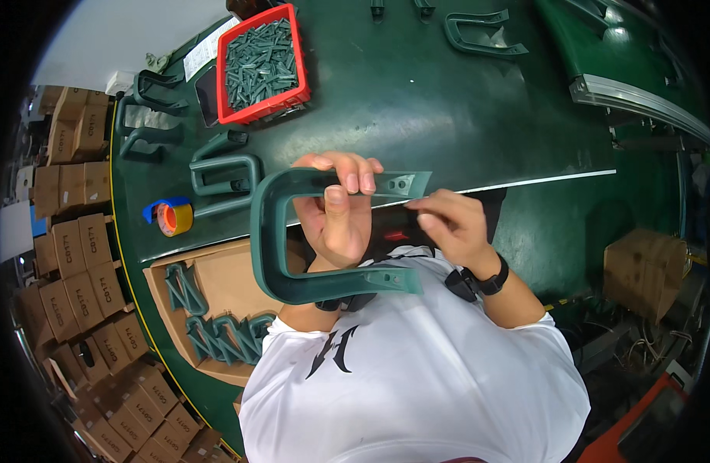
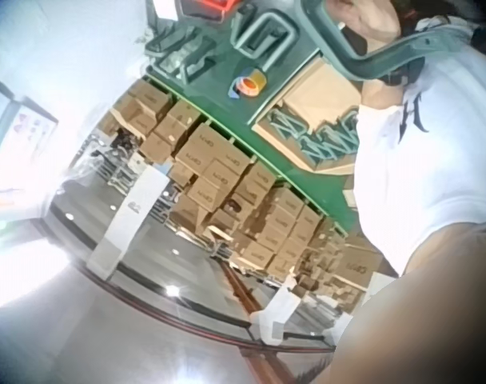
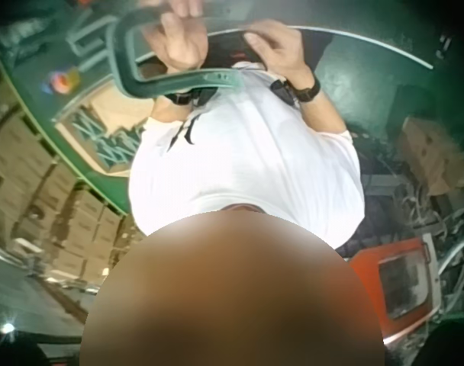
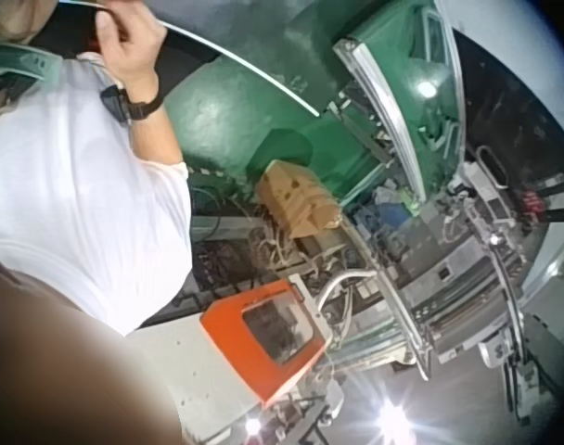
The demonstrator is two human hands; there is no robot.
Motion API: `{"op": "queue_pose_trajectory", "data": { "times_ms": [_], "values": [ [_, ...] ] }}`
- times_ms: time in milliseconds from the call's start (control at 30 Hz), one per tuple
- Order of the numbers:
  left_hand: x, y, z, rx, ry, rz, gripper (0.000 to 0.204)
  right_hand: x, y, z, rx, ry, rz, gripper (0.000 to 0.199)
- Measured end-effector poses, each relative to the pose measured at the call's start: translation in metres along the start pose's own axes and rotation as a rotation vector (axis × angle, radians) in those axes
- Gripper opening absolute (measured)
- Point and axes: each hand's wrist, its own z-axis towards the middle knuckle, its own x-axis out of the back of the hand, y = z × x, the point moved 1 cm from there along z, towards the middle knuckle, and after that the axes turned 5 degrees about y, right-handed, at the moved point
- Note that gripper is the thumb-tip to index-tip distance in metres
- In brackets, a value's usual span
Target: The person assembles plastic U-shaped components using small green fasteners and then packs the completed items into a cardboard box, sealing it with a tape dispenser.
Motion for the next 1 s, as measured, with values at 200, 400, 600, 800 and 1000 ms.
{"op": "queue_pose_trajectory", "data": {
  "times_ms": [200, 400, 600, 800, 1000],
  "values": [
    [-0.008, -0.003, -0.006, 0.003, -0.124, 0.162, 0.033, -0.003, -0.017, 0.021, -0.395, 0.123, 0.706, 0.032],
    [0.026, -0.020, -0.012, 0.303, 0.013, 0.244, 0.050, 0.009, -0.005, 0.036, -0.534, 0.424, 0.673, 0.026],
    [0.002, -0.003, -0.012, 0.618, 0.040, -0.423, 0.056, 0.003, 0.011, 0.031, -0.597, 0.320, 0.842, 0.034],
    [0.018, 0.007, 0.002, 0.443, 0.057, -0.408, 0.061, 0.014, 0.024, 0.001, -0.308, 0.107, 0.415, 0.037],
    [0.018, 0.003, 0.000, 0.445, -0.025, -0.499, 0.063, 0.017, -0.002, -0.004, -0.460, -0.194, 0.751, 0.048]
  ]
}}
